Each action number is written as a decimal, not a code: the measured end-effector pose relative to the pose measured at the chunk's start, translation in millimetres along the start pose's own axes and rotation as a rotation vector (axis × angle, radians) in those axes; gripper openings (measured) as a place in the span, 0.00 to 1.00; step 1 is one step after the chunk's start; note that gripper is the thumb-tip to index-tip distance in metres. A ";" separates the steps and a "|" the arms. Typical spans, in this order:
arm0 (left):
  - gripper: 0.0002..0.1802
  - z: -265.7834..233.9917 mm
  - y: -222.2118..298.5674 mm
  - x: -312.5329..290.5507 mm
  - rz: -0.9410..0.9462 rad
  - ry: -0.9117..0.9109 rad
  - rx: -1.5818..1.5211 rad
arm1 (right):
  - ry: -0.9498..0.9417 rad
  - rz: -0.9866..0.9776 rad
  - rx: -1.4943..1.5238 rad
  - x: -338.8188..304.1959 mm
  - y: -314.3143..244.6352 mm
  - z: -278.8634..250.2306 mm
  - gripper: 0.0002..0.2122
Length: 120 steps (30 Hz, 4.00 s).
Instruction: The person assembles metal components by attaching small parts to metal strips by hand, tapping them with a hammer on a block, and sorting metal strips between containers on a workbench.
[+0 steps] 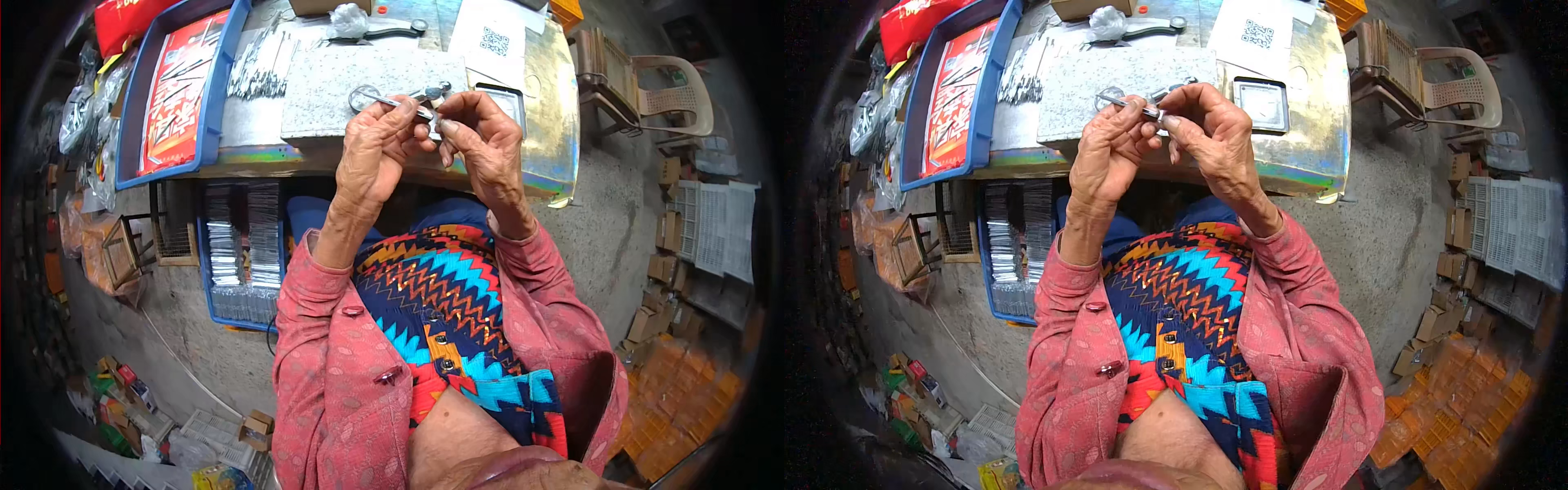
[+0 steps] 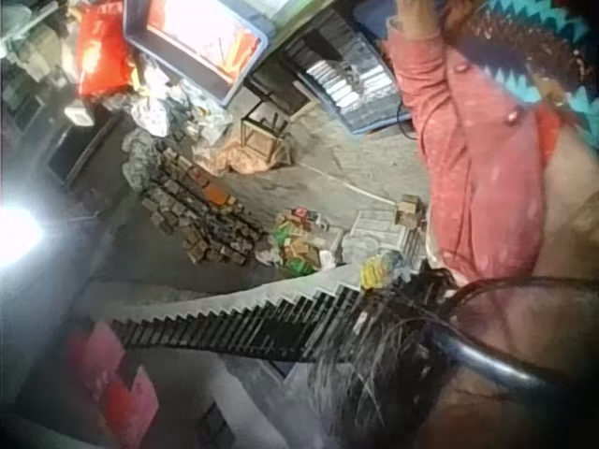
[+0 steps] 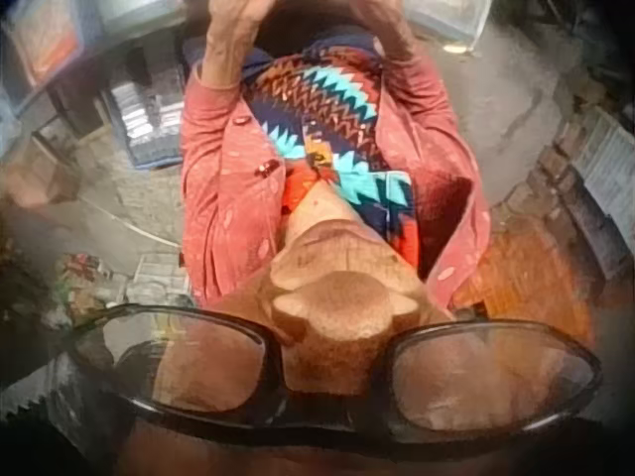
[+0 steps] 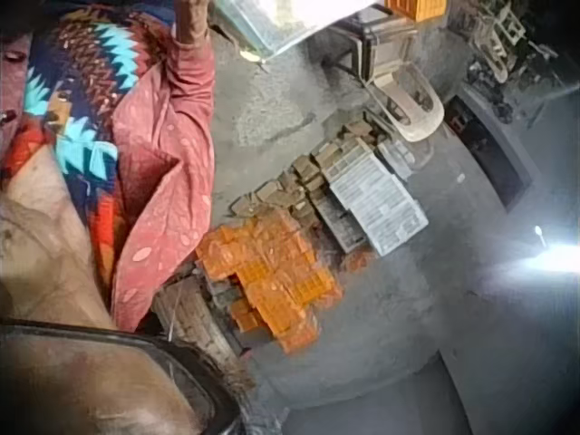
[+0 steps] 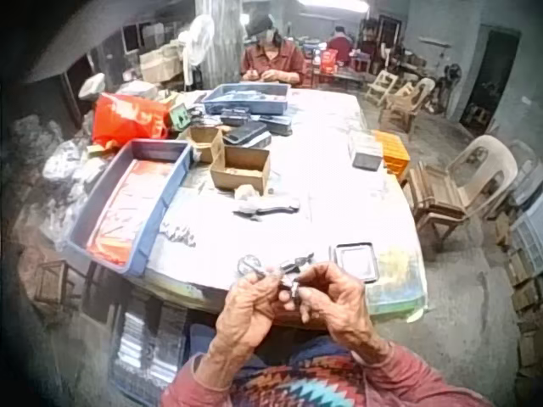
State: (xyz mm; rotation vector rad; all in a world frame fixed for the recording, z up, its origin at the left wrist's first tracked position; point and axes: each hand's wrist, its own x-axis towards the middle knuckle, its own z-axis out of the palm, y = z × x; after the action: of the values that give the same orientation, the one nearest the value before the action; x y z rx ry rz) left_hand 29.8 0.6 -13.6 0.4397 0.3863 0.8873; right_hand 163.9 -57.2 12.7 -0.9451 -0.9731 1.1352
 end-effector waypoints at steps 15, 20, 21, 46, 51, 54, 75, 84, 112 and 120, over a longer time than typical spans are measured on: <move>0.09 -7.8 -1.2 -8.4 -0.024 -0.061 -0.020 | 0.017 0.025 -0.063 -6.1 3.5 5.0 0.07; 0.07 -4.2 0.5 -10.7 0.048 -0.021 0.118 | 0.026 0.015 -0.093 -6.6 3.1 6.3 0.07; 0.07 -3.8 0.6 -11.0 0.112 0.005 0.186 | 0.013 0.002 -0.154 -6.4 4.0 5.9 0.07; 0.08 -10.2 -5.6 -10.6 0.202 0.100 0.283 | -0.031 -0.108 -0.474 -1.2 22.4 -0.5 0.08; 0.06 -6.5 -2.0 -13.3 0.339 0.123 0.524 | -0.022 -0.212 -0.545 -1.4 33.1 1.8 0.05; 0.04 -5.2 4.4 -12.9 0.420 0.123 0.660 | 0.011 -0.101 -0.436 -0.8 37.1 8.8 0.06; 0.02 -41.4 39.8 31.1 0.556 0.209 1.113 | 0.084 0.042 -0.055 -19.0 25.0 -23.0 0.15; 0.02 -43.5 37.9 35.0 0.598 0.228 1.079 | 0.153 0.018 -0.074 -24.9 22.1 -42.6 0.15; 0.03 -55.8 32.6 38.8 0.917 0.063 1.517 | -0.373 -0.078 -0.454 87.8 8.4 27.6 0.16; 0.03 -55.9 29.7 40.2 0.905 0.072 1.401 | -0.366 0.124 -0.321 92.4 7.7 32.2 0.14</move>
State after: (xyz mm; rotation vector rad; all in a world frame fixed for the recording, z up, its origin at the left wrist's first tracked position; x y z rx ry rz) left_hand 5.9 61.0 -51.0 1.9847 0.8882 1.4065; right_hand 144.6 38.0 26.8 -1.0855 -1.4409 1.3087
